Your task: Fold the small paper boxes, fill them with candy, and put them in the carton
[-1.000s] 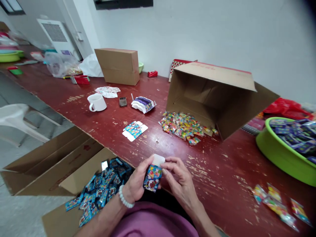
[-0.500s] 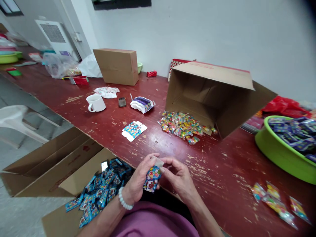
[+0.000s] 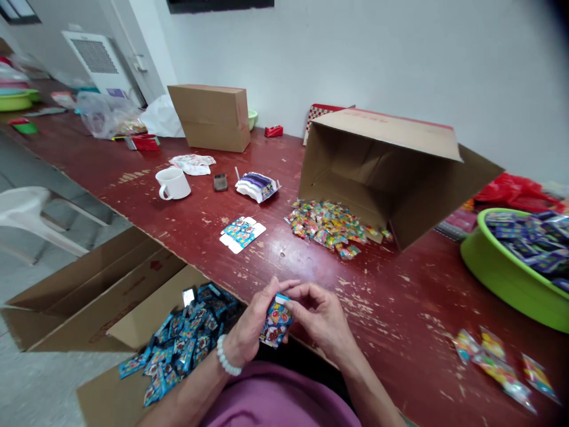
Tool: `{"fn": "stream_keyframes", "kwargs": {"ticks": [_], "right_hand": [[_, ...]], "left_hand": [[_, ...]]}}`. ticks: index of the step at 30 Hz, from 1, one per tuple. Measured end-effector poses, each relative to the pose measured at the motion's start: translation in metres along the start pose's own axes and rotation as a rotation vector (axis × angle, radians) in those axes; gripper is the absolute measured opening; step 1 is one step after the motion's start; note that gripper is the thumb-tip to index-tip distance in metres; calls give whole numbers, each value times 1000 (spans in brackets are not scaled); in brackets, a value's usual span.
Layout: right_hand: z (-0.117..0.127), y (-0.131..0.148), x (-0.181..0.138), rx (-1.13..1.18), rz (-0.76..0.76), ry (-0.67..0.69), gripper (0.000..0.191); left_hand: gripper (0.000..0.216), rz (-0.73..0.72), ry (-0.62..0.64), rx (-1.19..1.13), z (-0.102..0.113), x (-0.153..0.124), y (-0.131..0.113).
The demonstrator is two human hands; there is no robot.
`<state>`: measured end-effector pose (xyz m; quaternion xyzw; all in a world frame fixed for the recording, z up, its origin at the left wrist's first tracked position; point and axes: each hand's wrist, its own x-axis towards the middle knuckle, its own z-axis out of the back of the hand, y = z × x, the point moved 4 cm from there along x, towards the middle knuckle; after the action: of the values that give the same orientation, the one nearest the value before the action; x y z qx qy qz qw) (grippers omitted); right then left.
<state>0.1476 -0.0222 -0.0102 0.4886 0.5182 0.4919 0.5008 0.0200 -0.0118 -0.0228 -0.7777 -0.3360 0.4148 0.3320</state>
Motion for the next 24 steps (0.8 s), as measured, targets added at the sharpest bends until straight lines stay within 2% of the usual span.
{"fn": "stream_keyframes", "kwargs": {"ticks": [3, 7, 11, 14, 15, 16, 20, 22, 24], "right_hand": [[-2, -3, 3, 55, -56, -6, 21], [-1, -7, 5, 139, -114, -19, 23], [2, 7, 1, -132, 120, 37, 17], [0, 14, -9, -290, 274, 117, 10], [-2, 13, -12, -338, 306, 129, 13], [-4, 12, -15, -396, 336, 129, 25], [-19, 5, -25, -682, 459, 94, 85], [-26, 4, -25, -796, 514, 64, 93], [-31, 5, -23, -851, 540, 45, 85]], "left_hand": [[67, 46, 27, -47, -1, 1, 0], [68, 33, 67, -20, 0, 1, 0], [51, 6, 54, -2, 3, 0, -2], [40, 16, 53, -103, 6, 2, 0], [37, 10, 40, -146, 7, 4, 0], [34, 4, 21, -185, 8, 5, 1], [32, -23, -40, -275, 11, 8, -1], [31, -51, -49, -303, 11, 8, -3], [29, -53, -62, -330, 12, 8, -3]]}}
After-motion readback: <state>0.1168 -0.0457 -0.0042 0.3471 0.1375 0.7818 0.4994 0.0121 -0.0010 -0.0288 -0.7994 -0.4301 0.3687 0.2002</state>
